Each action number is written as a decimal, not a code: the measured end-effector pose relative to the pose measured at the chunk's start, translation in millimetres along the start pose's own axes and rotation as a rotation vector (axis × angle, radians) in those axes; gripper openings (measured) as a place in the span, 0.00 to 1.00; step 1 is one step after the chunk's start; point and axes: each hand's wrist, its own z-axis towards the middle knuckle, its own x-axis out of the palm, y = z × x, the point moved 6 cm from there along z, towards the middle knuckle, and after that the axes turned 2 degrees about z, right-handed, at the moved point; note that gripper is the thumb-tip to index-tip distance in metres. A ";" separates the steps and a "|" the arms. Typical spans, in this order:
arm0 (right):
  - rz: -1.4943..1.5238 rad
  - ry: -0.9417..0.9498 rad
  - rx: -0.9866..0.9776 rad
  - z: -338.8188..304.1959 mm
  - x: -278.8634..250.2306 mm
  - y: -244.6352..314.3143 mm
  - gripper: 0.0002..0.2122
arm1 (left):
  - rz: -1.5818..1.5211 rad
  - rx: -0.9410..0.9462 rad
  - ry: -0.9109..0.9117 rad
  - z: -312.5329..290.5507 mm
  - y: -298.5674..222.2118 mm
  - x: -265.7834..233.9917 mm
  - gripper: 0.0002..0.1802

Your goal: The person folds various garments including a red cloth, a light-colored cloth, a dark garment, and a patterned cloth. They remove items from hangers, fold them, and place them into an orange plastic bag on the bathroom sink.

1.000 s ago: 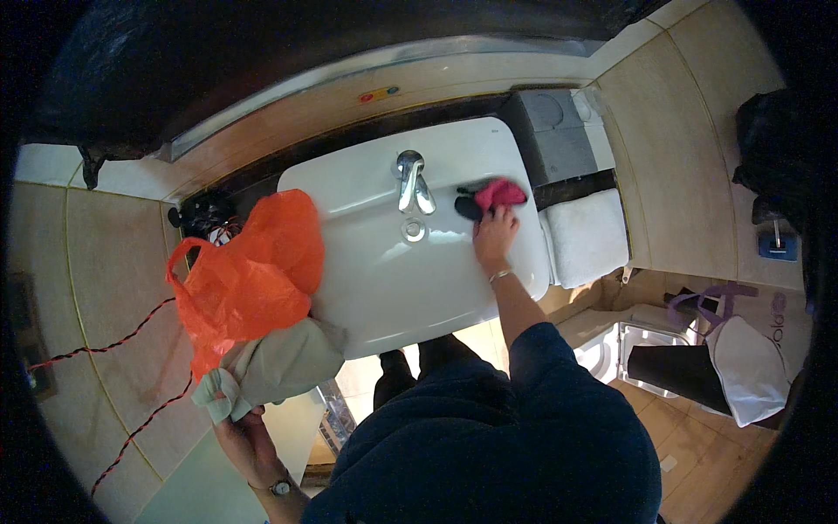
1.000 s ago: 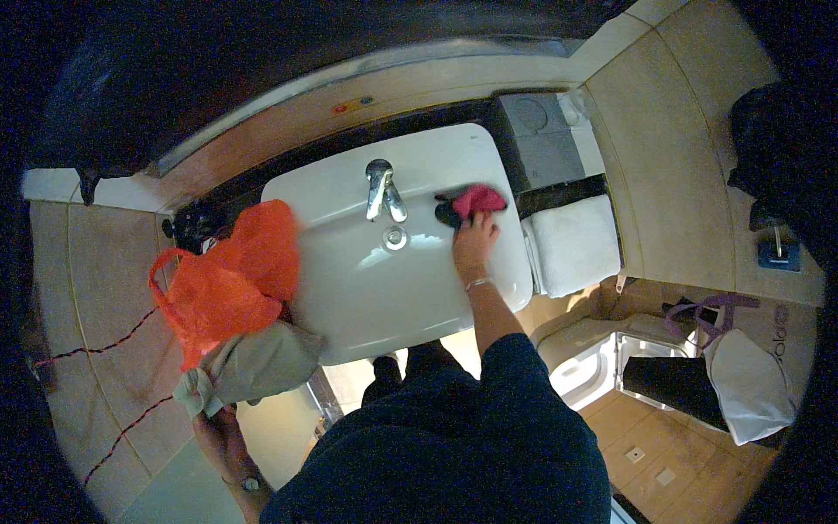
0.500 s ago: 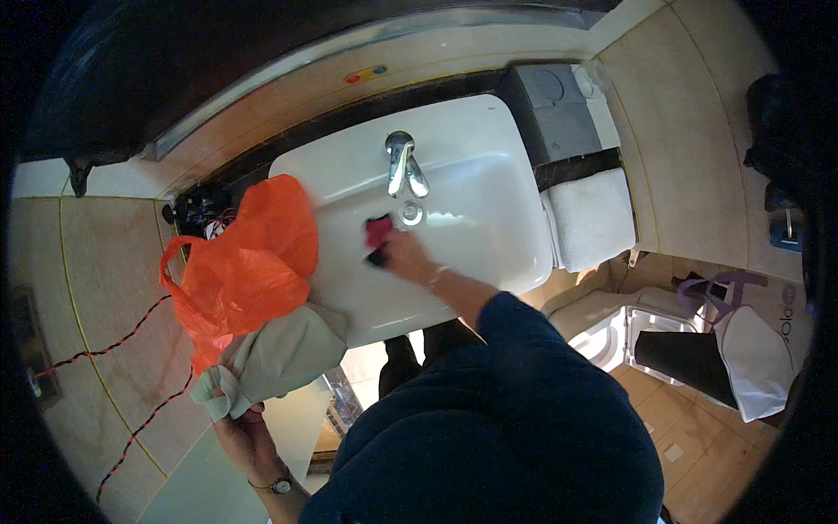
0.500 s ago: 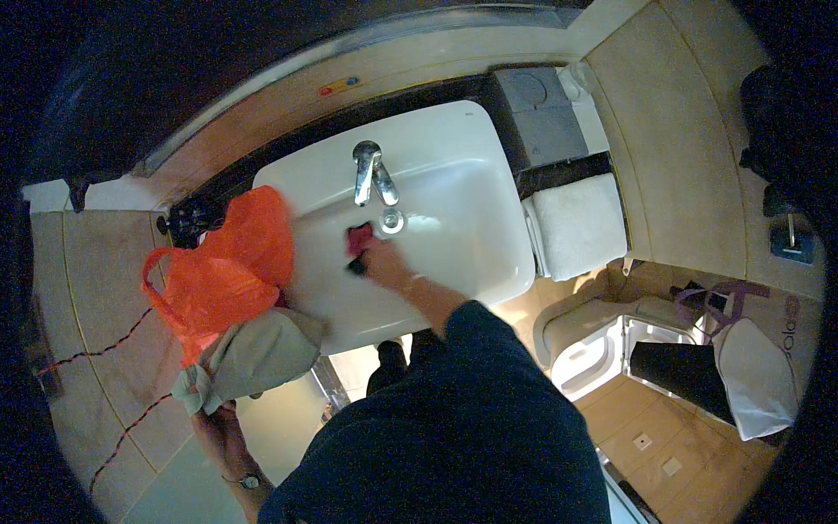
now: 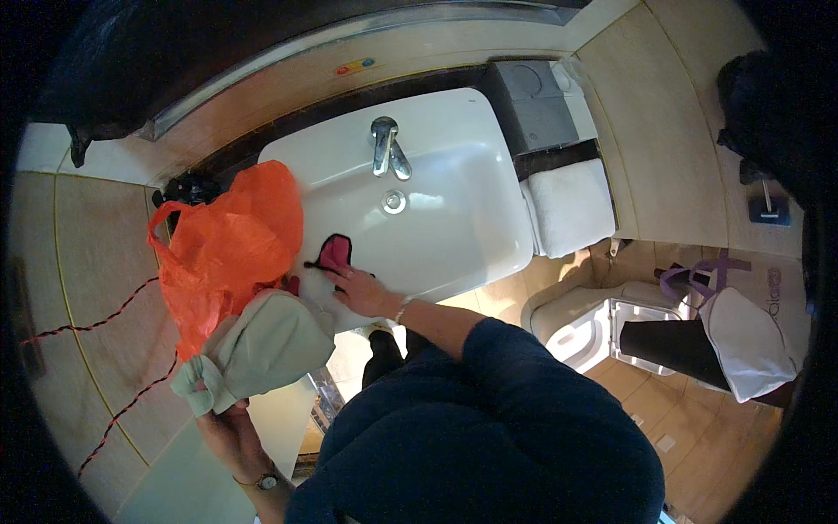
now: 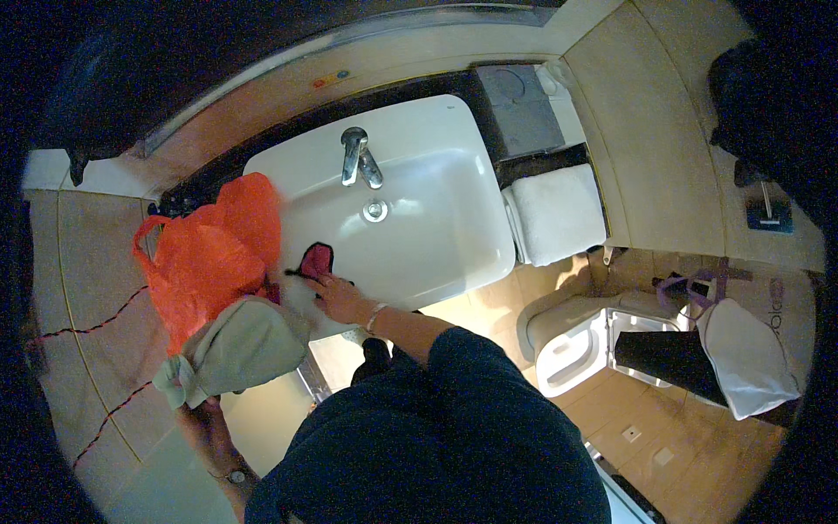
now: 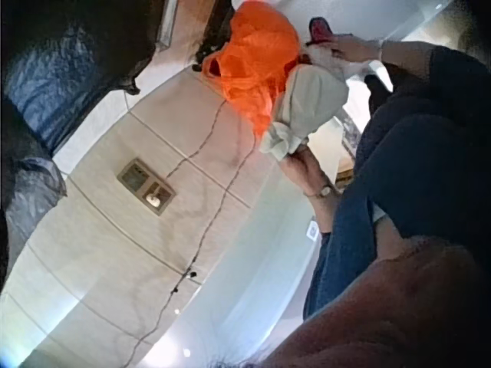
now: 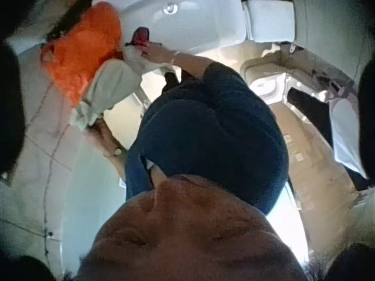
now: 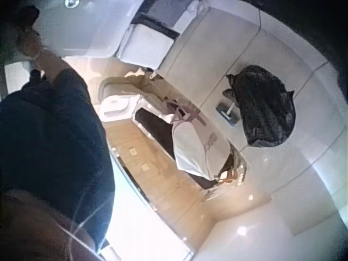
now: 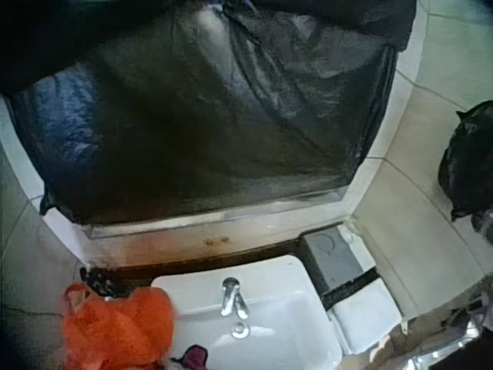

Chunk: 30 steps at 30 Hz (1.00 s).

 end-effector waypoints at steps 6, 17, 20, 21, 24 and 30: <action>-0.758 0.003 0.337 -92.8 -171.1 -132.9 0.09 | -0.044 0.015 0.020 -6.3 -2.7 -14.9 0.19; -0.239 -0.012 -0.042 -67.1 -5.3 65.4 0.15 | -0.011 -0.022 0.170 -2.1 -14.3 -32.6 0.20; -0.208 0.001 -0.272 -74.4 1.3 84.5 0.15 | -0.049 -0.008 0.188 -1.3 -20.9 -36.5 0.20; -0.220 0.005 -0.309 -82.1 -10.9 82.1 0.15 | -0.058 0.006 0.116 -3.2 -22.9 -37.7 0.20; -0.296 0.029 0.061 -109.0 -86.5 4.3 0.11 | -0.097 0.012 0.010 -6.0 -24.0 -42.3 0.21; -0.940 -0.400 0.396 -168.4 -272.7 -141.7 0.22 | -0.091 -0.039 0.206 19.9 -1.4 -63.8 0.23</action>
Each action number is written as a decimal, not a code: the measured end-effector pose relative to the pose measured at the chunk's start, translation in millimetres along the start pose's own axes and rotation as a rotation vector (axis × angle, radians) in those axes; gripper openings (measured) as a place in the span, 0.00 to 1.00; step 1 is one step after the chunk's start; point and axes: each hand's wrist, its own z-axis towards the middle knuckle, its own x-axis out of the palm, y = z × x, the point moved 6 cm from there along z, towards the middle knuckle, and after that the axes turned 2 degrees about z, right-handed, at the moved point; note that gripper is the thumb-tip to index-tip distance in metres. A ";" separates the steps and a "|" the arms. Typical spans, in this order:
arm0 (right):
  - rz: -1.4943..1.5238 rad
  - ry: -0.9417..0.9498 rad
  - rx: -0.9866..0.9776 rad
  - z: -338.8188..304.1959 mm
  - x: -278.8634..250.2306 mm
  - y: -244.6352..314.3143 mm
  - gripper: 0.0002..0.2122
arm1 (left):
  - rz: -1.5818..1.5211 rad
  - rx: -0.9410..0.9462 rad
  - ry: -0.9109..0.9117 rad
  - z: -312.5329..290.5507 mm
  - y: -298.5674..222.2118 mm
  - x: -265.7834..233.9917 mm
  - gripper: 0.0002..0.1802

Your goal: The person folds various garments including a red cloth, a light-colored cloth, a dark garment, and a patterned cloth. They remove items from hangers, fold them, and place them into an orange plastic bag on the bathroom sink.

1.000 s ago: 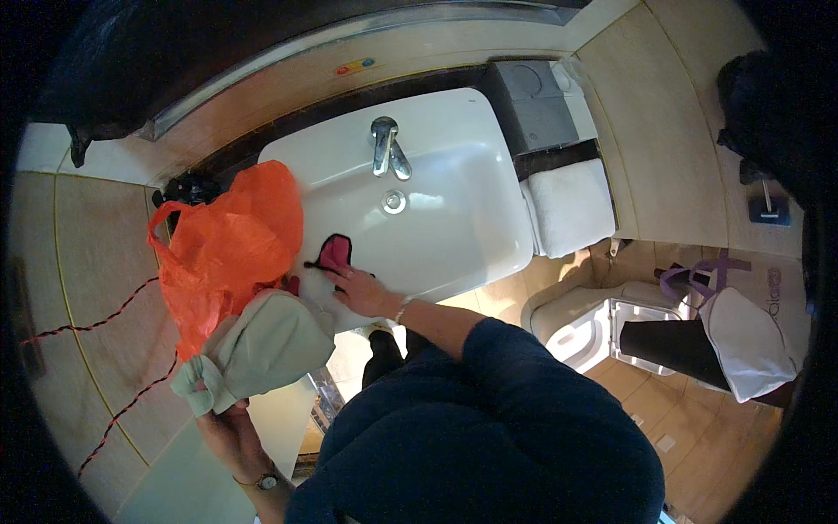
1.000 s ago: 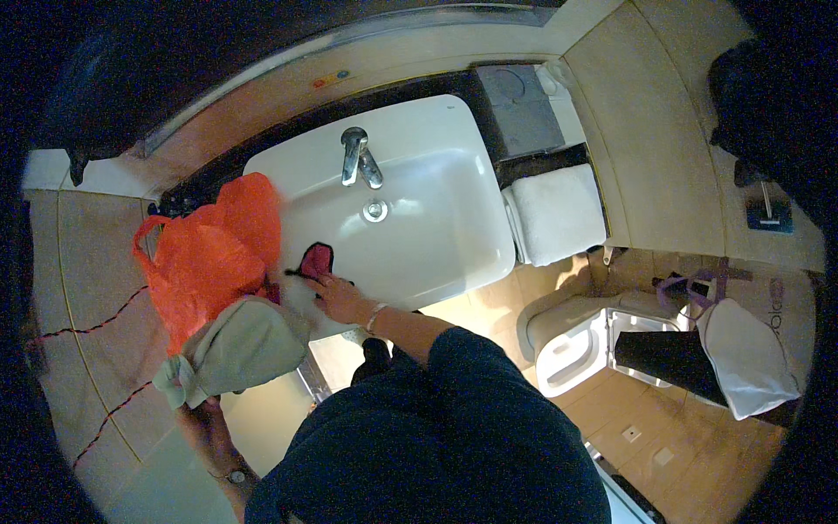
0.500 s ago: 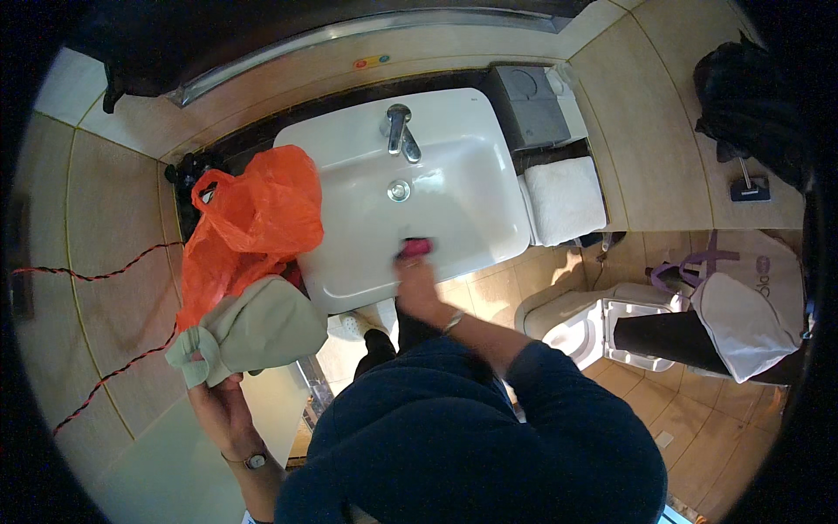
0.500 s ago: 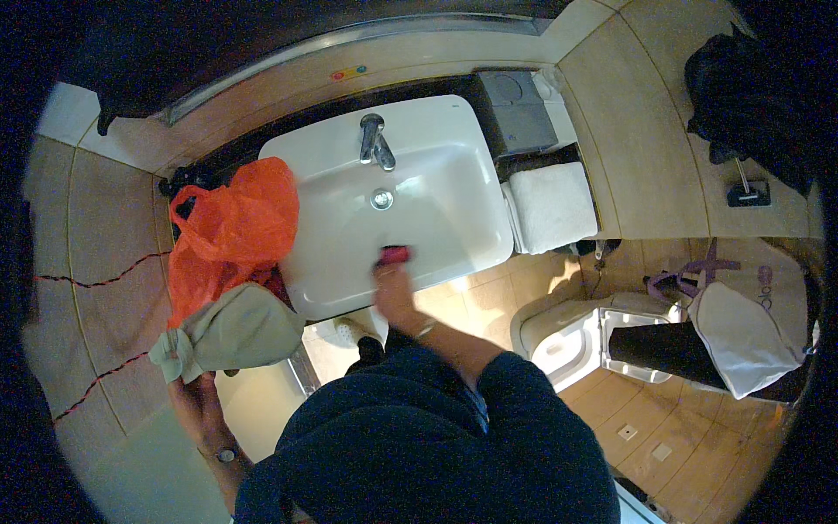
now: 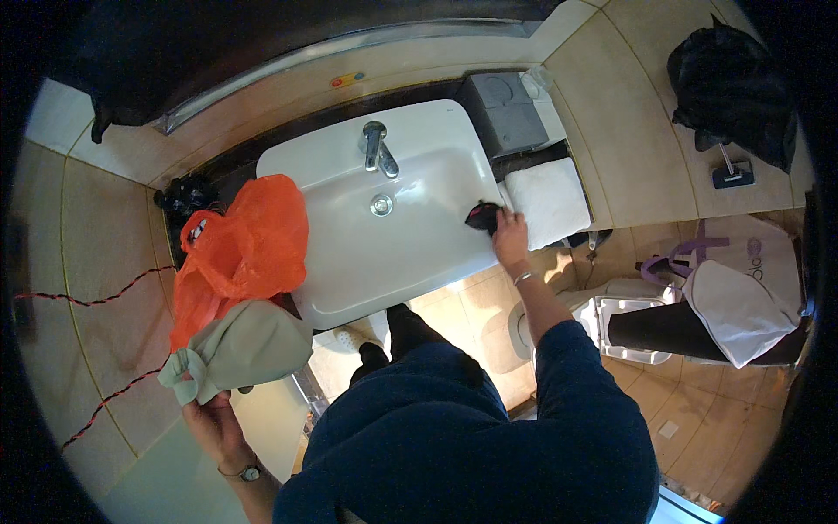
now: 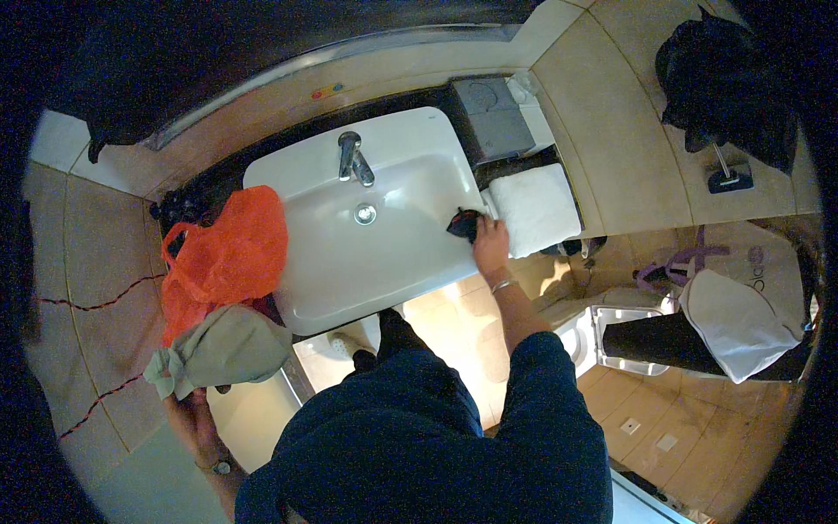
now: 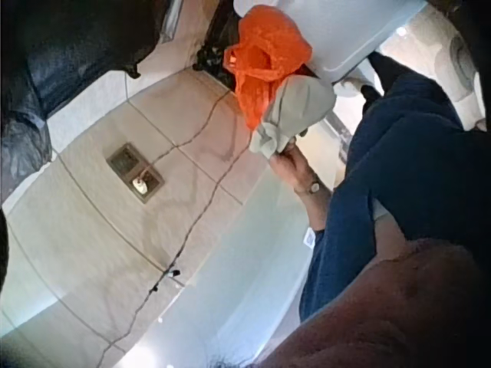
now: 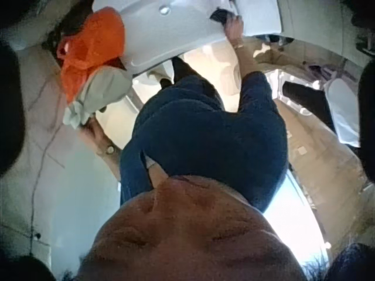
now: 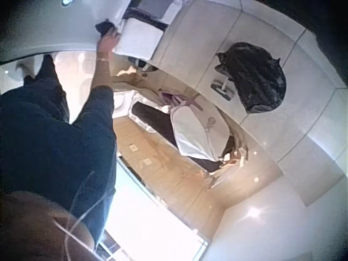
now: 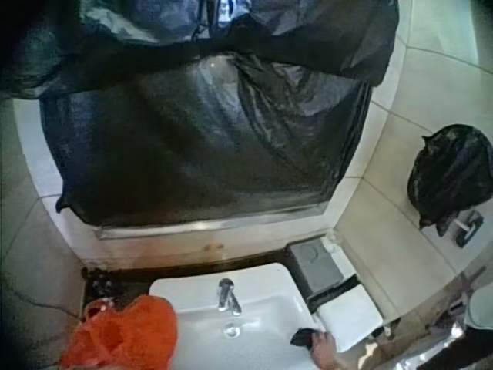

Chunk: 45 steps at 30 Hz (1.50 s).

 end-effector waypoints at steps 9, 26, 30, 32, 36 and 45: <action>0.121 0.094 0.031 61.0 117.9 115.6 0.28 | 0.114 0.078 -0.047 5.8 -10.3 36.2 0.22; 0.362 0.268 -0.117 79.3 114.7 167.9 0.25 | 0.020 0.124 -0.444 -7.8 6.5 79.9 0.19; 0.608 -0.042 0.171 101.0 140.5 187.8 0.26 | -0.044 0.076 -0.159 -5.5 2.4 55.6 0.21; 0.682 0.142 -0.060 85.5 158.0 277.6 0.28 | -0.050 0.064 -0.137 -4.1 -1.9 62.2 0.22; 0.911 0.535 0.008 31.2 99.9 405.0 0.35 | -0.045 0.145 -0.364 -11.2 -7.4 78.1 0.21; 1.089 0.683 -0.740 -10.7 27.8 259.8 0.11 | -0.060 0.113 -0.202 -2.0 -9.2 75.3 0.20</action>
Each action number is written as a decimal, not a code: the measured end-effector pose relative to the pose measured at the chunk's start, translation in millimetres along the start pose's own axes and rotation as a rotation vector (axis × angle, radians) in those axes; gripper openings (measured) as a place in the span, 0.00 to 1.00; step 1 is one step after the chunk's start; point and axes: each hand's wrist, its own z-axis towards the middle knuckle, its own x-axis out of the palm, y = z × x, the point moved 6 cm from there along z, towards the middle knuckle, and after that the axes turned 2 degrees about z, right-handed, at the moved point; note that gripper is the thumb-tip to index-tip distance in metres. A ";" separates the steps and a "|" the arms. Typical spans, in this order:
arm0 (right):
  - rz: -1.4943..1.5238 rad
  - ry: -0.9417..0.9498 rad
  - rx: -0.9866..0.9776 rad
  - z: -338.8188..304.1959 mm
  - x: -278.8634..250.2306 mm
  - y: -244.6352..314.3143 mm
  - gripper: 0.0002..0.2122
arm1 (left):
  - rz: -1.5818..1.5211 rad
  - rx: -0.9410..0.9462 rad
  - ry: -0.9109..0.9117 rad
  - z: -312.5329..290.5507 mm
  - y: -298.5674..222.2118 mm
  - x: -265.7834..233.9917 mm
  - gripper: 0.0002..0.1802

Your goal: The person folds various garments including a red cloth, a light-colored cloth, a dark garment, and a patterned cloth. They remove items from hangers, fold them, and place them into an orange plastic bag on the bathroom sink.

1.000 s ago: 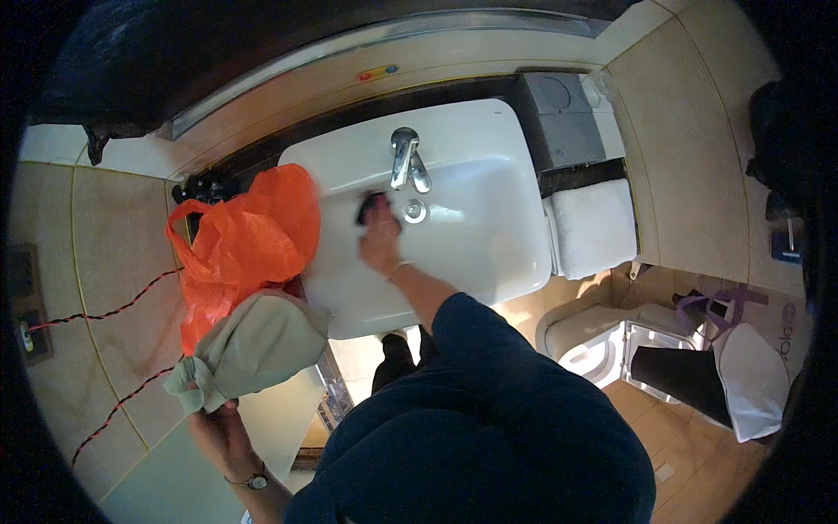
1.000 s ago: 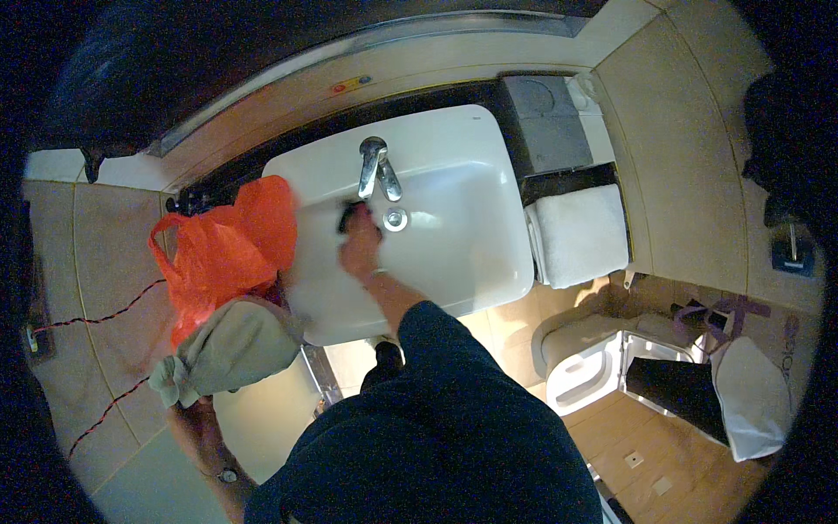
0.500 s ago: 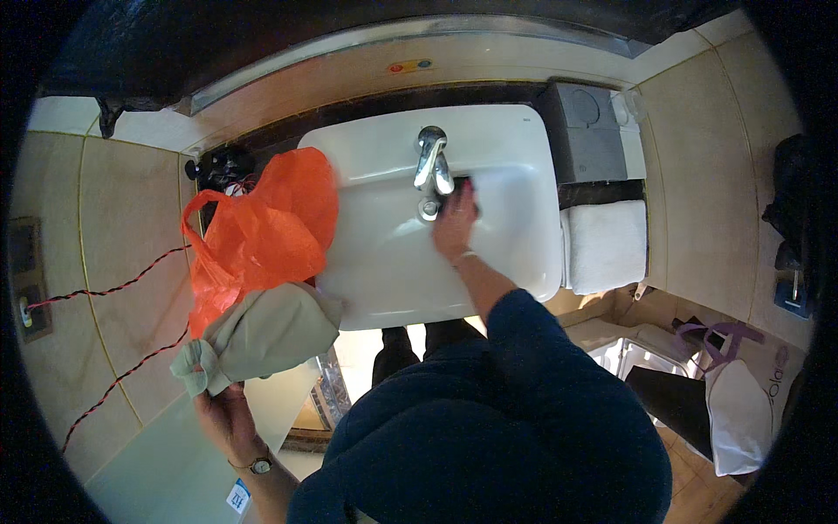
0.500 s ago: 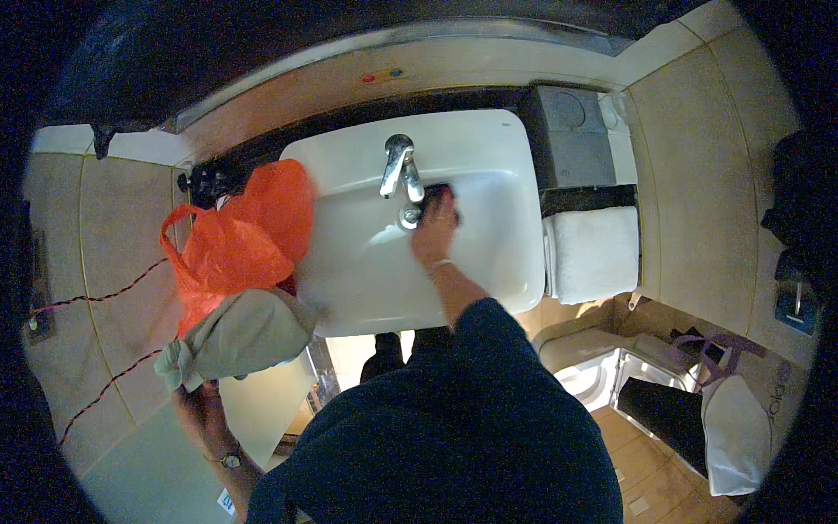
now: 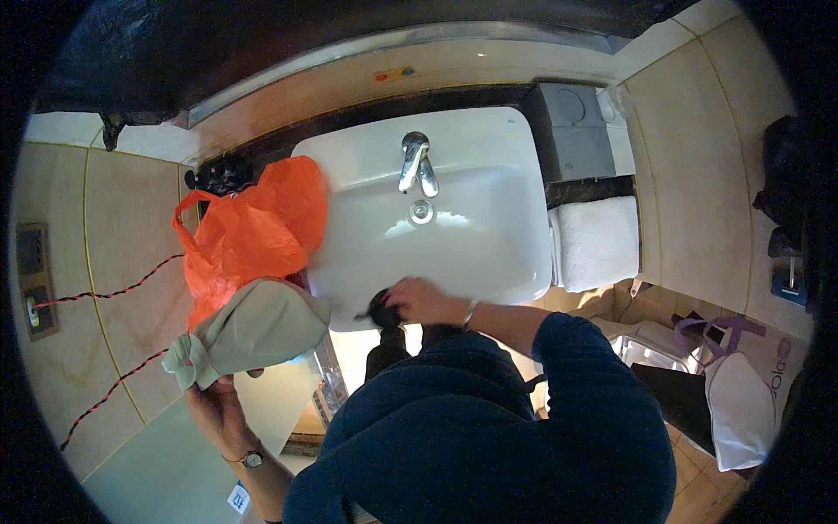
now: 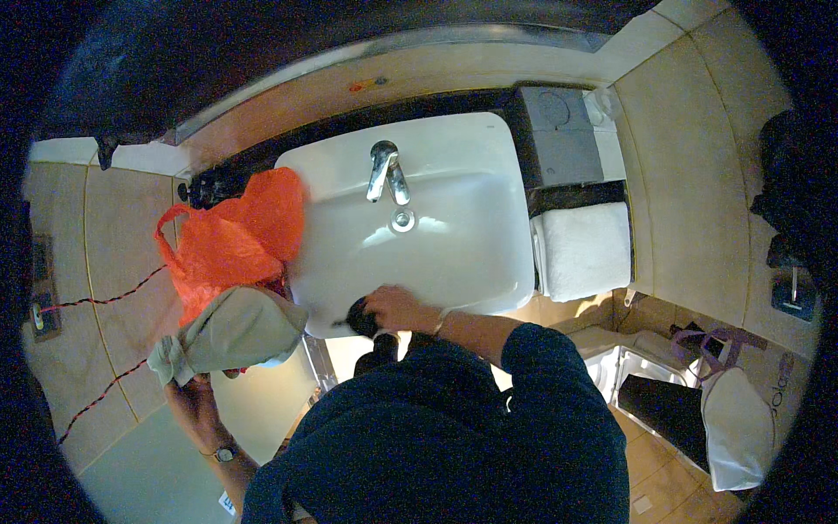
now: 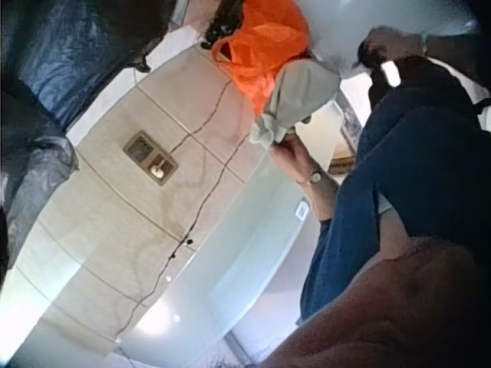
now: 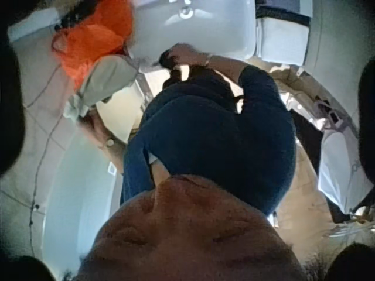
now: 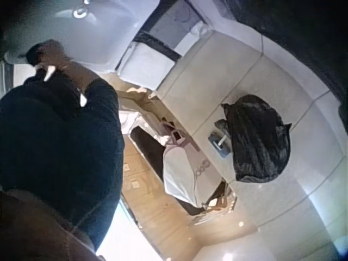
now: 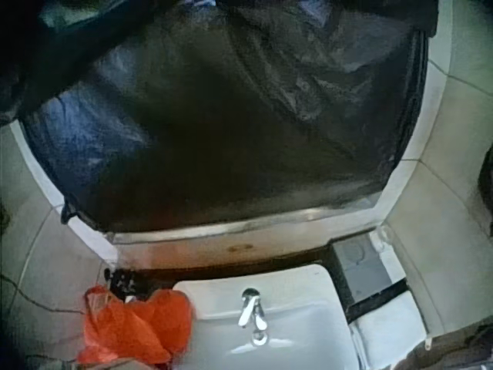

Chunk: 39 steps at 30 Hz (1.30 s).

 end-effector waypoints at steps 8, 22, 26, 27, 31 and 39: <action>-0.542 -0.202 0.511 51.1 -13.4 -105.2 0.33 | -0.025 -0.079 0.290 7.1 6.3 27.6 0.22; -0.248 -0.359 0.626 -70.8 -185.0 -59.6 0.09 | -0.036 -0.068 0.169 4.9 12.4 34.5 0.20; -0.378 -0.855 0.244 -33.1 -246.8 -23.0 0.22 | 0.027 -0.071 0.222 8.3 16.6 36.8 0.20; -0.374 -0.824 0.201 -12.9 -236.0 -36.9 0.24 | -0.006 -0.055 0.153 9.2 17.5 37.1 0.20; -0.820 -0.376 0.031 34.0 -199.8 -68.7 0.21 | 0.072 0.038 0.085 1.3 15.2 42.6 0.20; -0.935 -0.788 0.653 -75.3 -264.2 -117.7 0.20 | 0.154 0.028 -0.029 -21.0 5.8 17.5 0.16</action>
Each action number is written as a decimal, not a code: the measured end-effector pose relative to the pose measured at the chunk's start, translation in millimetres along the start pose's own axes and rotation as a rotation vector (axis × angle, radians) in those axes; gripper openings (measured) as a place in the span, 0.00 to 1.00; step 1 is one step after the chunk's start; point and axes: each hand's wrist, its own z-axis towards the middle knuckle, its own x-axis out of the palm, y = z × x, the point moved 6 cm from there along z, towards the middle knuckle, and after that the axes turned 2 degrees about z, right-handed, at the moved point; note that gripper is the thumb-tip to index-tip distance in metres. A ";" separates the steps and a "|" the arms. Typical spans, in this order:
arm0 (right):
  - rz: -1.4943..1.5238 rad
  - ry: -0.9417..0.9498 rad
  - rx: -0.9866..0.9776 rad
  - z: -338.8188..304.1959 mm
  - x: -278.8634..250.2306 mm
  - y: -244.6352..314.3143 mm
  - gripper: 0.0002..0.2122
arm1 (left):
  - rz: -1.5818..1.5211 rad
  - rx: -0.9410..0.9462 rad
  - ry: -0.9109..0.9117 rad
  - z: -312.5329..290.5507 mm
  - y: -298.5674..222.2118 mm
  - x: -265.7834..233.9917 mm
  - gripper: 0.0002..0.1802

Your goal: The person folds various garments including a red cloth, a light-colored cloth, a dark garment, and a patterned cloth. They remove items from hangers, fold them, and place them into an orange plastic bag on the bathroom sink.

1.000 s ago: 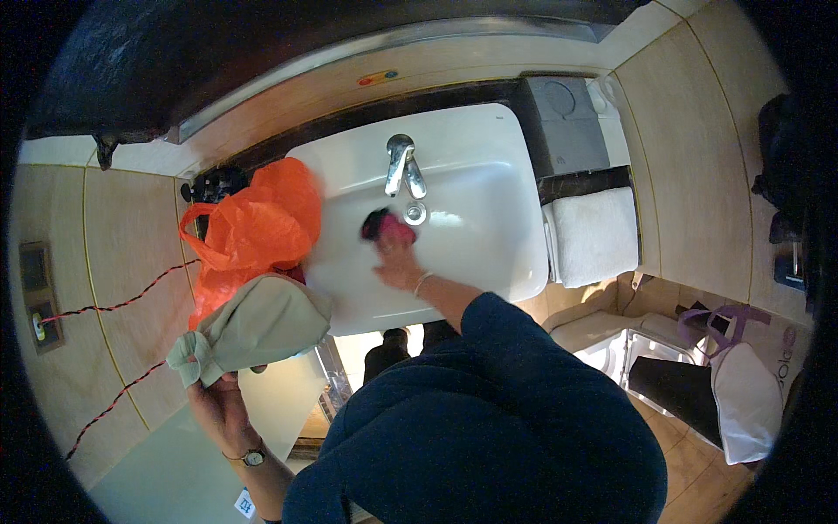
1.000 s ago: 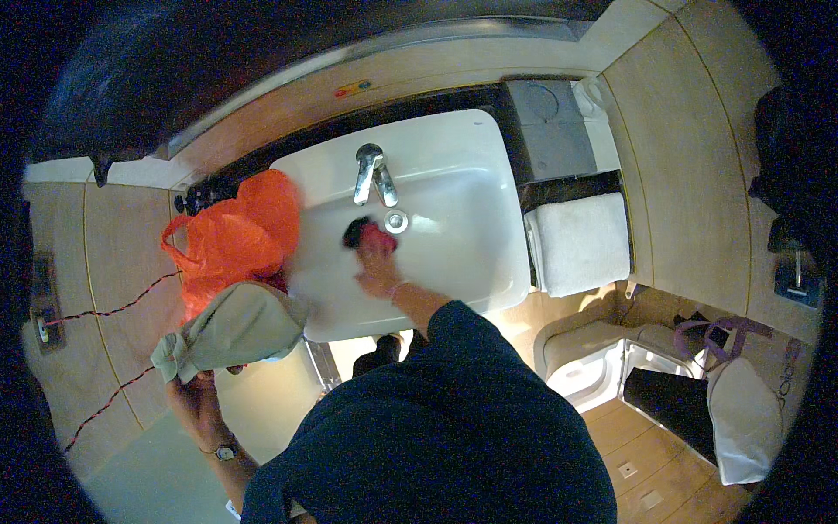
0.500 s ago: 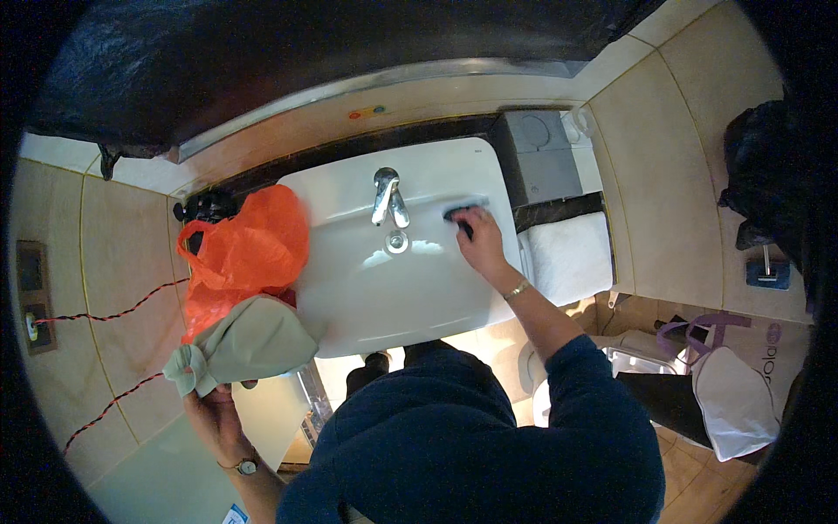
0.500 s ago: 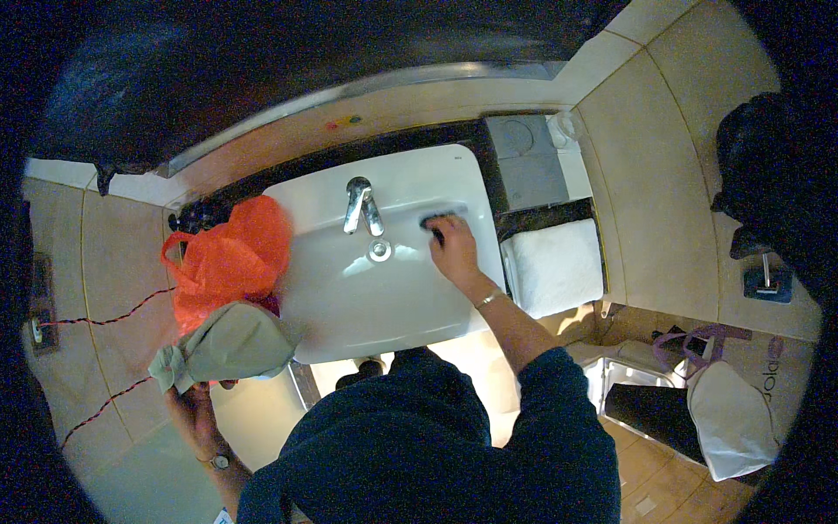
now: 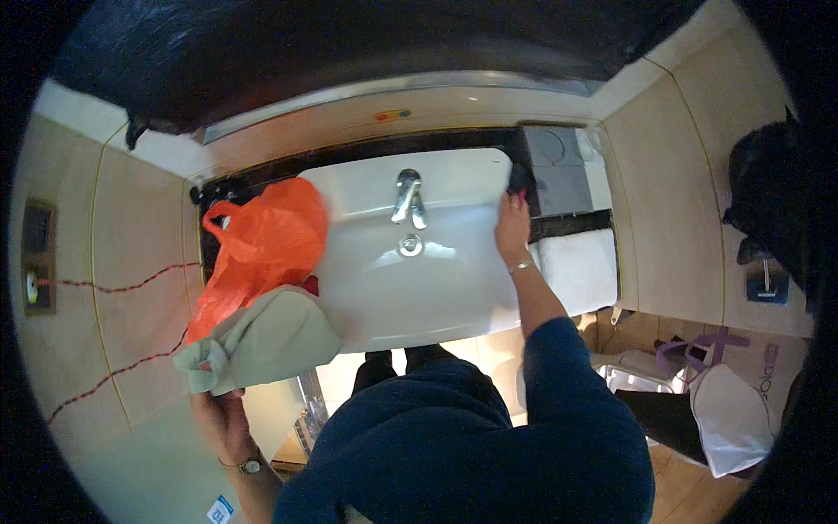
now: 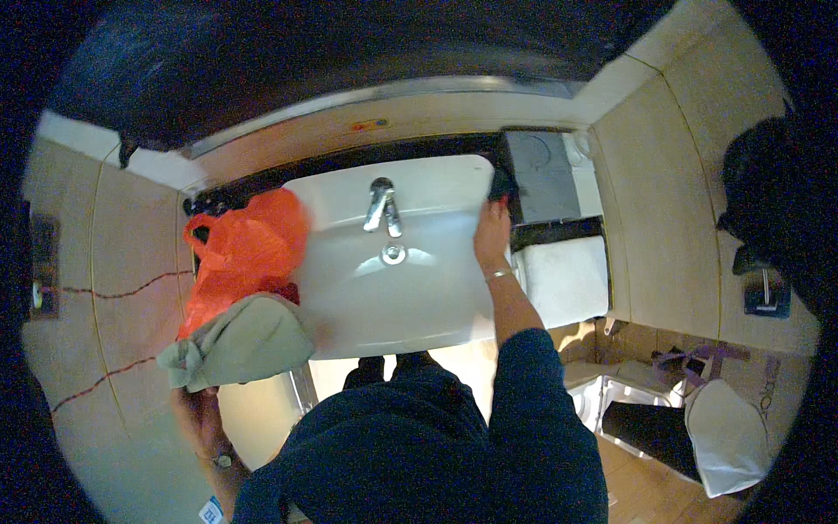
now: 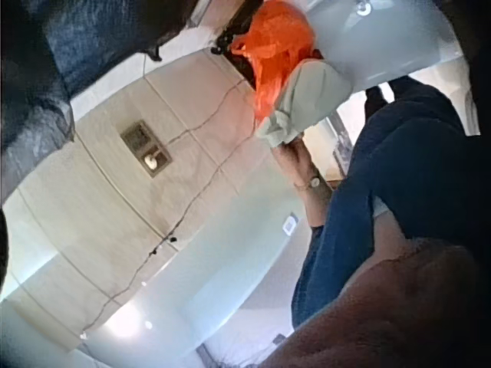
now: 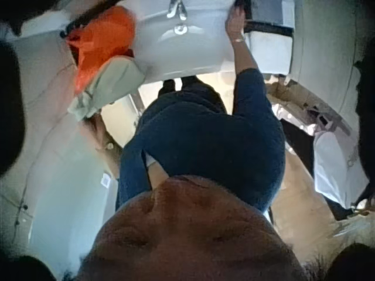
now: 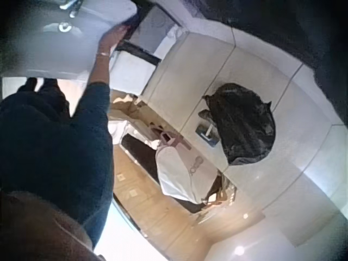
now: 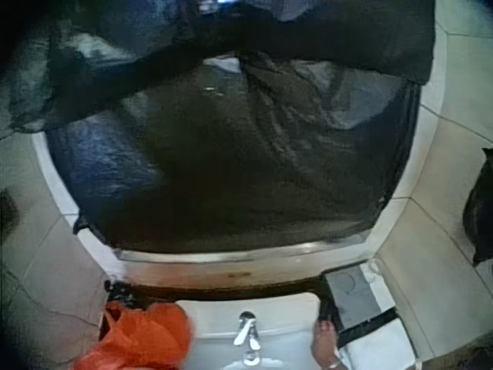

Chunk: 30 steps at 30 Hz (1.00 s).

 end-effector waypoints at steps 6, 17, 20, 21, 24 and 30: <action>0.193 0.569 0.039 -71.7 -12.4 46.7 0.11 | 0.120 0.033 0.046 -10.7 -24.1 -12.6 0.11; 0.879 0.623 -0.123 -92.4 -150.6 293.4 0.23 | 0.357 0.167 0.130 -24.5 -53.8 -76.8 0.09; 0.915 0.409 -0.214 -69.9 -183.7 322.9 0.28 | 0.428 0.233 0.152 -27.5 -66.3 -97.4 0.10; 0.900 0.355 -0.270 -63.0 -187.0 330.8 0.27 | 0.429 0.247 0.198 -24.2 -66.4 -109.4 0.10; 0.802 0.209 -0.469 -48.4 -181.9 353.3 0.26 | 0.261 0.260 0.136 -23.6 -68.6 -124.4 0.05; 0.985 0.419 -0.183 -68.6 -220.8 382.2 0.11 | -0.187 -0.069 0.045 9.8 -9.3 -194.0 0.06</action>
